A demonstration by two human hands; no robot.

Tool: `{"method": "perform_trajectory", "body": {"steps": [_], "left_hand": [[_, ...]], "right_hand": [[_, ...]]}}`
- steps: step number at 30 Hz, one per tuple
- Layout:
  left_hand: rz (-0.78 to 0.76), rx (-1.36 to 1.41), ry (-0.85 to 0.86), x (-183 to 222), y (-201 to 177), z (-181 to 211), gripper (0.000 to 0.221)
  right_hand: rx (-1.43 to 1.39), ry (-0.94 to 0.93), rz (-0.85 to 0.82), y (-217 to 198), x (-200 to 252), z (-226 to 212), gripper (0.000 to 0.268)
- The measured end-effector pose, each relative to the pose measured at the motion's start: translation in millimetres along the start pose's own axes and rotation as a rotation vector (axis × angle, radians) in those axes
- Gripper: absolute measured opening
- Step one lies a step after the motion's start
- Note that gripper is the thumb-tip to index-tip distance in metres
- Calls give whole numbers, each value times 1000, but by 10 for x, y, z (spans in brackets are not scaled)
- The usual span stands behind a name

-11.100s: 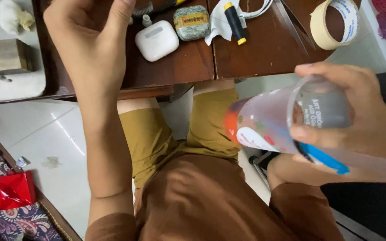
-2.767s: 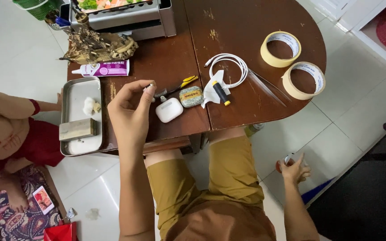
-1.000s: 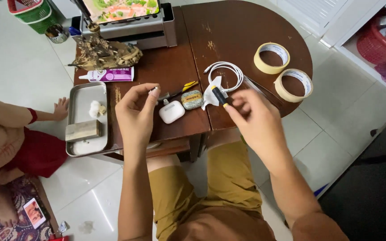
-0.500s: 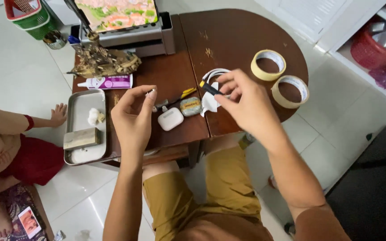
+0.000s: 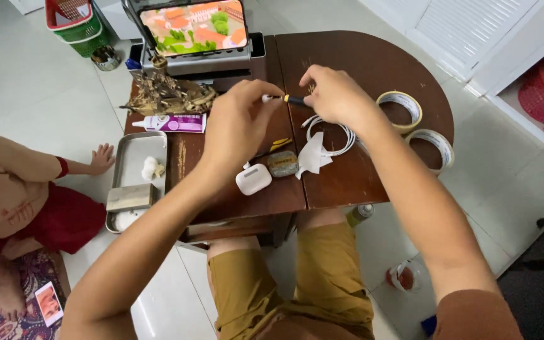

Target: Reassembling the internal components of a wireless earbud, including the driver and outer shell.

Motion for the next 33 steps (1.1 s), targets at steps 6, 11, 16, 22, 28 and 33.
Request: {"method": "perform_trajectory", "body": {"steps": [6,11,16,22,28,33], "left_hand": [[90,11,-43,110,-63,152,16],[130,68,-38,157,-21,54,16],[102,183,-27,215,48,-52,17],[84,156,21,271,-91,120,19],[285,248,-57,636,-189,52,17],[406,417,-204,873,-168,-150,13]], "right_hand": [[-36,2,-20,-70,211,-167,38],[-68,-25,-77,-54,384,-337,39],[-102,-24,-122,-83,507,-380,38],[-201,-292,291,-239,436,-412,24],[-790,-601,131,-229,743,-776,29],[-763,-702,-92,6,788,-1017,32]]}}
Point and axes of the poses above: each hand's wrist, its own x-axis away from the middle knuckle, its own y-axis out of the palm, z = x × y, the point moved 8 cm from there along -x, towards the middle knuckle, and after that the axes turned 9 degrees about x, right-handed, at the moved point
